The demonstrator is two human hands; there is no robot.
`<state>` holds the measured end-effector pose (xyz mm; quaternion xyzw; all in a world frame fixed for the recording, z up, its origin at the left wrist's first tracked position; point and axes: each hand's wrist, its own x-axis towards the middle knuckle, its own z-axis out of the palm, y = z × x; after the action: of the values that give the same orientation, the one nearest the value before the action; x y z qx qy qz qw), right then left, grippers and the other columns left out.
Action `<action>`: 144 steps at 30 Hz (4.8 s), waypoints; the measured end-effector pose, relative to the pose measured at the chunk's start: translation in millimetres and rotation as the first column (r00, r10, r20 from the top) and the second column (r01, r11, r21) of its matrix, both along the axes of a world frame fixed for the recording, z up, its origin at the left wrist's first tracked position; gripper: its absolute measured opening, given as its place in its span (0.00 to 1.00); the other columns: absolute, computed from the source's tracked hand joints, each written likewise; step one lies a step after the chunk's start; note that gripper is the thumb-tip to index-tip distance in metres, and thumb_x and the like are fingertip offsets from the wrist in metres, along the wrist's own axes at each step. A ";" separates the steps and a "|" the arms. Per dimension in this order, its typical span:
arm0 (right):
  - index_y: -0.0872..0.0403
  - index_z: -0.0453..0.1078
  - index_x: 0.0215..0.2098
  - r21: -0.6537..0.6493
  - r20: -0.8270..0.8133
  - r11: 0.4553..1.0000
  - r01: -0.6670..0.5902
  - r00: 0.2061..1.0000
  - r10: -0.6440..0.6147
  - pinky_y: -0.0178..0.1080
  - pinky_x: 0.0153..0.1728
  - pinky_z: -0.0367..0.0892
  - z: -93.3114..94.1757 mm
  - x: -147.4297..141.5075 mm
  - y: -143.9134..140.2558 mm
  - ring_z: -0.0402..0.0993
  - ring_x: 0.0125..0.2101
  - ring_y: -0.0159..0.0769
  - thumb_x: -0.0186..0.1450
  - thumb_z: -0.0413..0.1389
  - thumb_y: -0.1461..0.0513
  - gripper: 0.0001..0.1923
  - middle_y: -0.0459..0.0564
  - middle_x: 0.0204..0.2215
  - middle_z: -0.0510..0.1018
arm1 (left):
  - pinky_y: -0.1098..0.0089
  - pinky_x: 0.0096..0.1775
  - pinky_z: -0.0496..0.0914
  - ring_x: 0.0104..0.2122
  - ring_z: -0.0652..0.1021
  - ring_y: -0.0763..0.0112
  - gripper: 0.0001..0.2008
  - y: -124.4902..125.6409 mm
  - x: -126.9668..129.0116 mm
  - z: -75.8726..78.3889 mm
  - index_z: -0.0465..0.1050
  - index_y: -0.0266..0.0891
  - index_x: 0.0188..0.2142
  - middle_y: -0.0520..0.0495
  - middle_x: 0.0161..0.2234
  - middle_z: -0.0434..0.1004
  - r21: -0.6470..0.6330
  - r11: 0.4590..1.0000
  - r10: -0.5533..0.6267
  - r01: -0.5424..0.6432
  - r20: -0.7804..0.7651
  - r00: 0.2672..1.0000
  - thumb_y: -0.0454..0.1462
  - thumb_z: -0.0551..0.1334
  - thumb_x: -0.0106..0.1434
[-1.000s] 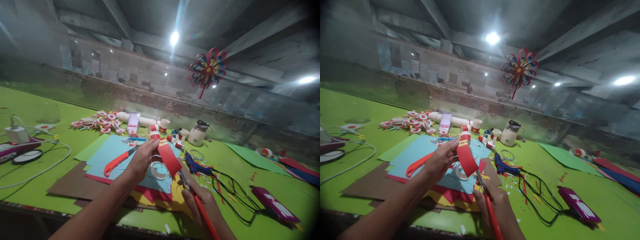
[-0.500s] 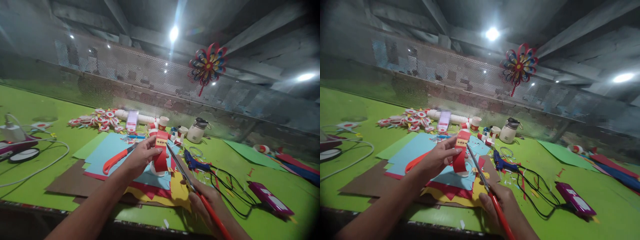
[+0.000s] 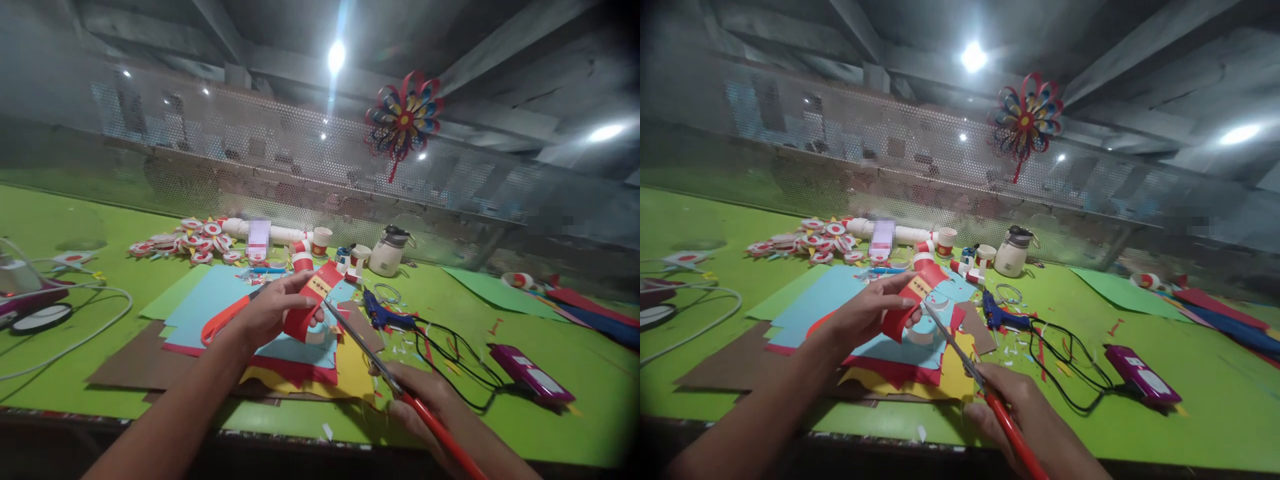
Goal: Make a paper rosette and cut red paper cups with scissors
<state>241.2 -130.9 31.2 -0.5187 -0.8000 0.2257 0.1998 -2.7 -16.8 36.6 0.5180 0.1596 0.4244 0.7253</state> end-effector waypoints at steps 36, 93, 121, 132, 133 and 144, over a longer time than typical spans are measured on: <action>0.55 0.69 0.35 -0.102 -0.030 0.993 -0.059 0.998 0.056 0.38 0.37 0.65 18.9 -17.4 13.7 0.70 0.33 0.40 0.66 0.45 0.47 0.22 0.49 0.28 0.73 | 0.72 0.28 0.69 0.24 0.74 0.74 0.22 3.1 -2.1 -1.3 0.71 0.32 0.48 0.45 0.29 0.75 -0.021 0.997 -0.074 0.072 -0.140 0.987 0.28 0.63 0.52; 0.57 0.73 0.35 0.018 0.025 0.999 0.051 0.998 -0.051 0.32 0.22 0.55 -9.6 -12.3 30.6 0.62 0.21 0.31 0.64 0.46 0.46 0.25 0.46 0.19 0.68 | 0.75 0.25 0.69 0.22 0.76 0.74 0.15 10.2 5.2 -12.2 0.71 0.32 0.40 0.47 0.24 0.75 -0.141 0.989 -0.057 0.036 -0.150 0.987 0.29 0.64 0.51; 0.52 0.71 0.44 0.057 0.097 0.993 0.100 0.990 -0.105 0.36 0.30 0.68 6.3 35.4 -13.3 0.73 0.30 0.41 0.64 0.48 0.51 0.18 0.52 0.31 0.77 | 0.79 0.15 0.45 0.11 0.55 0.86 0.11 2.7 9.6 -6.9 0.65 0.38 0.29 0.62 0.14 0.54 0.028 0.988 0.154 -0.151 -0.178 0.972 0.43 0.63 0.58; 0.54 0.69 0.42 -0.041 -0.124 0.998 -0.045 0.991 0.040 0.34 0.33 0.64 19.9 -5.2 3.7 0.69 0.33 0.37 0.66 0.42 0.45 0.25 0.50 0.33 0.74 | 0.79 0.14 0.46 0.12 0.55 0.86 0.10 -1.7 13.5 -4.9 0.68 0.36 0.29 0.60 0.15 0.57 0.063 0.991 0.127 -0.116 -0.214 0.968 0.42 0.63 0.58; 0.55 0.69 0.43 -0.038 -0.127 0.999 -0.038 0.991 0.033 0.34 0.33 0.63 18.9 -5.7 5.0 0.68 0.32 0.36 0.66 0.42 0.44 0.26 0.50 0.32 0.73 | 0.79 0.15 0.46 0.12 0.55 0.87 0.11 -1.4 13.1 -5.0 0.68 0.36 0.29 0.59 0.16 0.59 0.066 0.991 0.128 -0.116 -0.215 0.968 0.42 0.63 0.58; 0.55 0.69 0.42 -0.057 -0.094 0.998 0.004 0.996 -0.009 0.33 0.30 0.62 17.7 -5.9 6.1 0.67 0.30 0.34 0.66 0.41 0.44 0.27 0.50 0.31 0.73 | 0.79 0.15 0.48 0.13 0.56 0.86 0.12 -4.6 12.8 -4.0 0.70 0.37 0.31 0.57 0.20 0.64 0.103 0.986 0.151 -0.128 -0.266 0.952 0.45 0.62 0.57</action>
<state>235.3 -124.8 48.9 -0.5154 -0.7814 0.2718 0.2233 10.1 -21.5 32.6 0.5891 0.2761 0.4056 0.6421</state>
